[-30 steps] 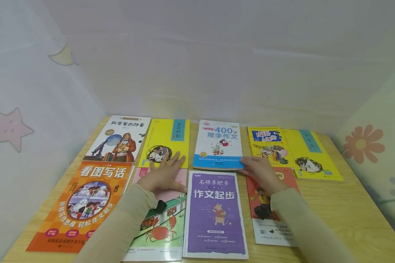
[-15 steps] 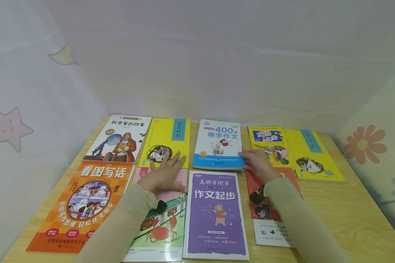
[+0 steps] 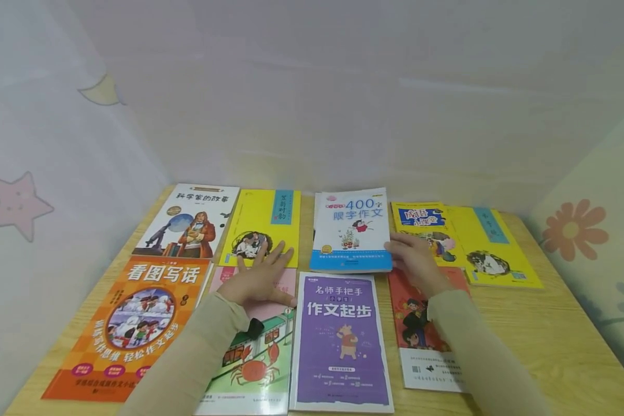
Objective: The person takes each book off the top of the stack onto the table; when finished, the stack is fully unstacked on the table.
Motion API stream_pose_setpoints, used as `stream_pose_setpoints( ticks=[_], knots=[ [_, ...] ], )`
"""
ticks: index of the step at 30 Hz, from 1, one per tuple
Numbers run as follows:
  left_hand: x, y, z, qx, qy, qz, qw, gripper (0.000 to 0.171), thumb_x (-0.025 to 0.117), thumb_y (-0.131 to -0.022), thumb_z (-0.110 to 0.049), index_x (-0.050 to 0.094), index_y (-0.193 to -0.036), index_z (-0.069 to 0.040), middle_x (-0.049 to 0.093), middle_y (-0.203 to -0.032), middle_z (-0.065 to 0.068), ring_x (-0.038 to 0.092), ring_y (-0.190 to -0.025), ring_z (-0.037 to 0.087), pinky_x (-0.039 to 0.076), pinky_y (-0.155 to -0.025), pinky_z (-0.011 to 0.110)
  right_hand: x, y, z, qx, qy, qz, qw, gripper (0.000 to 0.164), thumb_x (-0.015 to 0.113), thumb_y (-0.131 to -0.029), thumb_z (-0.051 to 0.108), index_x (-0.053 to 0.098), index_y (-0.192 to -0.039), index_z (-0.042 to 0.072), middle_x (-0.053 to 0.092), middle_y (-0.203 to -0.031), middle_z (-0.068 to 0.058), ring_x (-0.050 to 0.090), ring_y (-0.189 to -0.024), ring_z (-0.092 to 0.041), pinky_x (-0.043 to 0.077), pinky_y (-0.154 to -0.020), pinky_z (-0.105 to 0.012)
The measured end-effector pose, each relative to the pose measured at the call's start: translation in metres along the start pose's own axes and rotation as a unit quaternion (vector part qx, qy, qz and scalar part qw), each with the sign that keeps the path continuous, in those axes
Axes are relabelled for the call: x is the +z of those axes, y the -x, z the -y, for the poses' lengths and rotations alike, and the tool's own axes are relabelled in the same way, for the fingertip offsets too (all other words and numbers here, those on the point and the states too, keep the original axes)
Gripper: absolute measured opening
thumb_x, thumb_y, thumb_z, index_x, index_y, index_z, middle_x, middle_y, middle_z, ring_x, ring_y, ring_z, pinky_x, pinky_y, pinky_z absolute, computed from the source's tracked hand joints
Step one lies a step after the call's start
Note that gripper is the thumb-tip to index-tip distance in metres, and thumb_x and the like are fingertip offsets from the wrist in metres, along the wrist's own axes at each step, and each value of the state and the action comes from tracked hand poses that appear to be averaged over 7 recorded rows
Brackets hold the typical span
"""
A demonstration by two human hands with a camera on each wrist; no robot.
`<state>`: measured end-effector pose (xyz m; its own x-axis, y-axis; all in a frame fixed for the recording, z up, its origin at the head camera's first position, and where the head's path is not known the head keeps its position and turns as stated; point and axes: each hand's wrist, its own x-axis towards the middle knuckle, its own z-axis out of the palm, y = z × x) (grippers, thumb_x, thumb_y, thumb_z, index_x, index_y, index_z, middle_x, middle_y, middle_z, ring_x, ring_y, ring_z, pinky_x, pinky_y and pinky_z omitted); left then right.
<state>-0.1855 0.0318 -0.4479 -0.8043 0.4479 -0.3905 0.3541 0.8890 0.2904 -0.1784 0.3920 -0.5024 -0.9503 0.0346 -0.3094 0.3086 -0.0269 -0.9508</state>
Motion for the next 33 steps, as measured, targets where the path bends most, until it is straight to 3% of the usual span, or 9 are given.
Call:
stream_pose_setpoints(
  ticks=[4,8,11,16,18,21,28,33],
  knots=[
    [-0.001,0.000,-0.001,0.000,-0.002,-0.002,1.0000,0.123,0.082,-0.073,-0.064,0.013,-0.165,-0.018,-0.004,-0.170,0.009,-0.018,-0.151,0.044,-0.015,-0.101,0.084,-0.019,0.014,-0.001,-0.033,-0.020,0.014,0.999,0.064,0.064,-0.101,0.034,0.042,-0.155,0.008,0.057,-0.143,-0.013,0.070,-0.107,-0.017,0.057,-0.089,-0.027],
    [-0.003,0.000,-0.001,-0.002,-0.005,-0.002,1.0000,0.123,0.081,-0.074,-0.064,0.012,-0.165,-0.018,-0.005,-0.170,0.009,-0.018,-0.151,0.044,-0.014,-0.101,0.084,-0.045,0.031,0.001,-0.060,-0.072,0.039,0.995,0.067,0.063,-0.102,0.029,0.035,-0.156,0.001,0.064,-0.131,-0.002,0.070,-0.103,-0.011,0.058,-0.088,-0.027],
    [-0.003,-0.001,0.000,-0.002,-0.003,0.001,1.0000,0.123,0.081,-0.074,-0.064,0.012,-0.165,-0.017,-0.005,-0.170,0.009,-0.018,-0.151,0.044,-0.015,-0.100,0.084,-0.069,0.045,-0.001,-0.078,-0.107,0.055,0.990,0.064,0.061,-0.103,0.022,0.034,-0.157,0.002,0.067,-0.124,0.007,0.071,-0.104,-0.012,0.059,-0.087,-0.030],
    [-0.003,-0.002,0.001,-0.004,-0.004,0.003,1.0000,0.123,0.081,-0.074,-0.064,0.012,-0.165,-0.018,-0.005,-0.170,0.009,-0.018,-0.151,0.044,-0.015,-0.100,0.084,-0.115,0.068,-0.017,-0.142,-0.136,0.069,0.978,0.040,0.052,-0.106,0.008,0.061,-0.143,0.018,0.072,-0.122,0.007,0.073,-0.101,-0.015,0.060,-0.083,-0.030],
    [-0.002,-0.003,0.002,-0.004,-0.008,0.003,1.0000,0.124,0.081,-0.074,-0.065,0.011,-0.165,-0.018,-0.005,-0.170,0.008,-0.017,-0.151,0.044,-0.014,-0.100,0.084,-0.134,0.078,-0.025,-0.166,-0.145,0.077,0.972,0.039,0.048,-0.106,0.003,0.068,-0.134,0.022,0.073,-0.119,0.005,0.073,-0.097,-0.014,0.060,-0.080,-0.026],
    [-0.002,-0.005,0.002,-0.003,-0.012,0.001,0.9999,0.125,0.080,-0.073,-0.067,0.011,-0.165,-0.019,-0.005,-0.170,0.008,-0.017,-0.151,0.044,-0.013,-0.101,0.085,-0.166,0.091,-0.039,-0.167,-0.164,0.091,0.968,0.043,0.042,-0.107,-0.001,0.071,-0.129,0.022,0.074,-0.117,0.003,0.074,-0.094,-0.015,0.060,-0.077,-0.025],
    [-0.002,-0.006,0.002,-0.002,-0.010,0.002,0.9999,0.125,0.080,-0.073,-0.067,0.011,-0.165,-0.019,-0.006,-0.171,0.007,-0.017,-0.151,0.044,-0.014,-0.101,0.084,-0.230,0.125,-0.073,-0.131,-0.120,0.052,0.983,0.041,0.042,-0.107,-0.001,0.070,-0.126,0.023,0.074,-0.115,0.007,0.072,-0.093,-0.012,0.061,-0.074,-0.026],
    [-0.004,-0.005,0.001,-0.004,-0.004,0.004,1.0000,0.124,0.082,-0.073,-0.065,0.012,-0.165,-0.019,-0.006,-0.170,0.007,-0.018,-0.151,0.044,-0.015,-0.101,0.083,-0.271,0.147,-0.101,-0.109,-0.051,0.014,0.993,0.044,0.044,-0.108,0.002,0.069,-0.121,0.035,0.073,-0.108,0.015,0.072,-0.086,-0.012,0.061,-0.068,-0.028]
  ],
)
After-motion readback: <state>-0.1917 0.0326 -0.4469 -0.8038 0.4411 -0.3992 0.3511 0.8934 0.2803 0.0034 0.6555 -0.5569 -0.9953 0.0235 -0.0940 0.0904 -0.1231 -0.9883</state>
